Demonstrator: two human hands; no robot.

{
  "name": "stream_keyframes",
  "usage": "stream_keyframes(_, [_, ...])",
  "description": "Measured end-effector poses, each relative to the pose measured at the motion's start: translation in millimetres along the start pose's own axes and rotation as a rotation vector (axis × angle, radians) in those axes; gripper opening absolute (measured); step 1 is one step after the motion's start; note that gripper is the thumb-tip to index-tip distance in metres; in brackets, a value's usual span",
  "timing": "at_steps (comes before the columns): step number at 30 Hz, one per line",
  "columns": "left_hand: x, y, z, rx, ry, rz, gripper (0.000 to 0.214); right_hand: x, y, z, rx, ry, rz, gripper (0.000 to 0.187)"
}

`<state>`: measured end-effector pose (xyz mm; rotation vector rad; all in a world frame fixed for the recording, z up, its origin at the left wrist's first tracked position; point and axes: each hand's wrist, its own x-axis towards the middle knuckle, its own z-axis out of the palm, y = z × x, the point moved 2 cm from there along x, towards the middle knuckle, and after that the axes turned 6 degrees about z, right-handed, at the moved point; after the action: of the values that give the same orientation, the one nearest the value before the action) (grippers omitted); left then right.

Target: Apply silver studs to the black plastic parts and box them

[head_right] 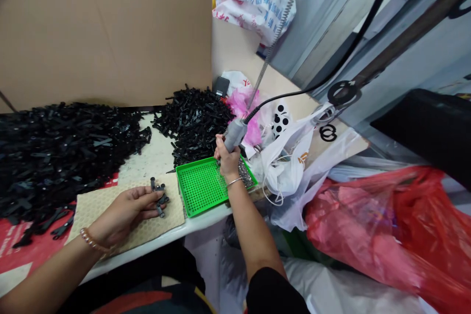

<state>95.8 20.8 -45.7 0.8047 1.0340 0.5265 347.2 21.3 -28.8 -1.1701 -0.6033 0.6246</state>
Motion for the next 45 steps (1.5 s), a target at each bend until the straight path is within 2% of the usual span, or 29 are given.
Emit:
stream_keyframes(38, [1.8, -0.3, 3.9, -0.023, 0.023, -0.007, 0.011, -2.4, 5.1, 0.9, -0.076, -0.027, 0.000, 0.030])
stream_keyframes(42, [2.8, -1.7, 2.8, -0.024, 0.025, 0.004, 0.010, -3.1, -3.5, 1.7, -0.022, -0.001, -0.001, 0.036])
stream_keyframes(45, [3.7, -3.0, 2.3, -0.026, 0.017, 0.018, 0.007, -16.0, -19.4, 11.3, 0.094, 0.005, 0.001, 0.037])
